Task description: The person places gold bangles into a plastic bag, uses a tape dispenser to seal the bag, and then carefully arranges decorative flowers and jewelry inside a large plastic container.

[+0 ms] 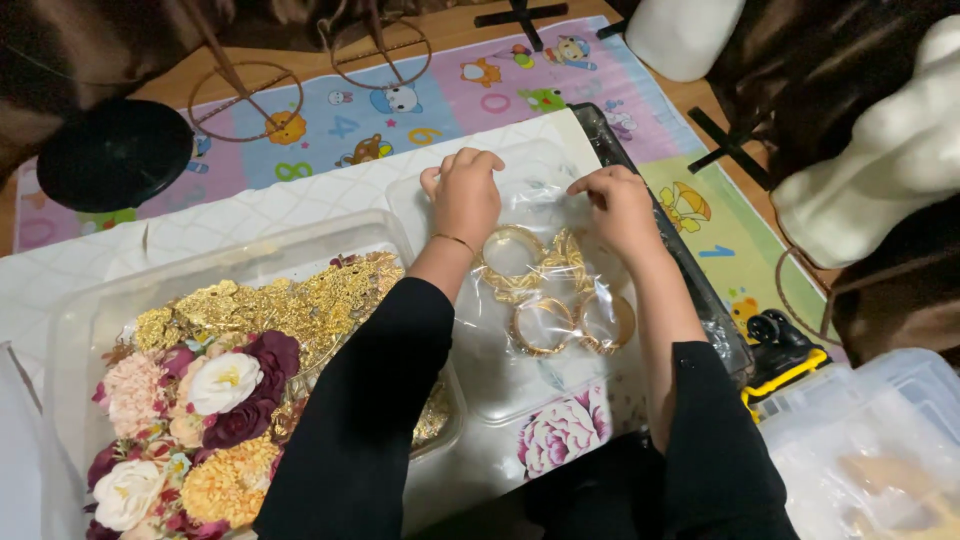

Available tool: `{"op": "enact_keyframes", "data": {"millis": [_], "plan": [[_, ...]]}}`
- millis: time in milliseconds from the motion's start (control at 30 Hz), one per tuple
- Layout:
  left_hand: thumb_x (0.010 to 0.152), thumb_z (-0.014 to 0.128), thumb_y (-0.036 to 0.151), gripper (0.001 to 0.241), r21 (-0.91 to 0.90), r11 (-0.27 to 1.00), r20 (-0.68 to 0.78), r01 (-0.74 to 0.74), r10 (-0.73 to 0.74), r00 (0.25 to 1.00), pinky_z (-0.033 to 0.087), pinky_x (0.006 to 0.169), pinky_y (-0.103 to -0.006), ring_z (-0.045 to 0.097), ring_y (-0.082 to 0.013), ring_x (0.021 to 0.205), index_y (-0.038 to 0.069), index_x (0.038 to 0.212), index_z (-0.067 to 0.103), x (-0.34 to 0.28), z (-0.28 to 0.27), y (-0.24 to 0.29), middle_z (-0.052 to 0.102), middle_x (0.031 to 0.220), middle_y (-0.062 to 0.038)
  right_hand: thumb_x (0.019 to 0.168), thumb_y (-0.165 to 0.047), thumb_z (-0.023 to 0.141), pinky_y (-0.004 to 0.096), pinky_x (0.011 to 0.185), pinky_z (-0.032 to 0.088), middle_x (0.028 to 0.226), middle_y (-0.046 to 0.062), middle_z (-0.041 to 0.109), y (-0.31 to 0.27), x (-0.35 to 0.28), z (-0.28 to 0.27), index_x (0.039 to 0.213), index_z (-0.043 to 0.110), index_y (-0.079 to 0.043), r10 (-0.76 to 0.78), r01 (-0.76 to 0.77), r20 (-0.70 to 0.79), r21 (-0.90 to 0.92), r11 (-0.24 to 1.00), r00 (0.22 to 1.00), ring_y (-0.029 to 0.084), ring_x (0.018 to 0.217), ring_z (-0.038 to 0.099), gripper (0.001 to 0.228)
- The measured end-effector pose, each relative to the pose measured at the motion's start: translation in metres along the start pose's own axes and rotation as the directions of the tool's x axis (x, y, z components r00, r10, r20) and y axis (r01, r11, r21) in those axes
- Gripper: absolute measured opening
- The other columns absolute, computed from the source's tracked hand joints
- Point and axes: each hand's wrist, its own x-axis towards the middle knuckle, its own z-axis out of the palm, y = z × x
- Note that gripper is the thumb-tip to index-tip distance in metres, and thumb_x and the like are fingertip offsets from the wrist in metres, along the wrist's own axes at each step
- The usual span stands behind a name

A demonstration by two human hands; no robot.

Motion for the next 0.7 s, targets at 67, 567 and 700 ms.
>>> {"op": "enact_keyframes", "data": {"millis": [67, 567, 700], "plan": [[0.099, 0.053, 0.007, 0.021, -0.031, 1.0, 0.038, 0.005, -0.004, 0.999, 0.03, 0.105, -0.049, 0.055, -0.0194, 0.116, 0.023, 0.103, 0.065, -0.001, -0.011, 0.007, 0.06, 0.105, 0.003, 0.097, -0.008, 0.06, 0.05, 0.093, 0.053, 0.108, 0.003, 0.067, 0.004, -0.006, -0.001, 0.099, 0.078, -0.031, 0.016, -0.016, 0.014, -0.035, 0.999, 1.0, 0.035, 0.104, 0.064, 0.03], [0.098, 0.053, 0.022, 0.037, 0.031, 0.999, 0.475, -0.045, 0.025, 0.88, 0.053, 0.098, -0.0555, 0.063, -0.0341, 0.123, 0.018, 0.133, 0.062, -0.071, -0.182, -0.003, 0.063, 0.132, -0.009, 0.096, -0.015, 0.067, 0.055, 0.094, 0.053, 0.122, 0.006, 0.067, -0.113, -0.053, 0.008, 0.117, 0.074, -0.028, -0.116, 0.115, 0.09, 0.023, 0.993, 0.989, 0.039, 0.113, 0.064, 0.026], [0.097, 0.053, 0.017, 0.044, -0.04, 0.999, 0.488, 0.002, 0.018, 0.873, 0.053, 0.1, -0.0576, 0.062, -0.0438, 0.123, 0.005, 0.139, 0.053, -0.116, -0.25, -0.007, 0.06, 0.133, -0.022, 0.094, -0.012, 0.068, 0.056, 0.088, 0.055, 0.116, 0.017, 0.069, -0.172, -0.072, 0.018, 0.118, 0.074, -0.018, -0.241, 0.227, 0.103, 0.133, 0.965, 0.965, 0.043, 0.101, 0.068, 0.026]]}}
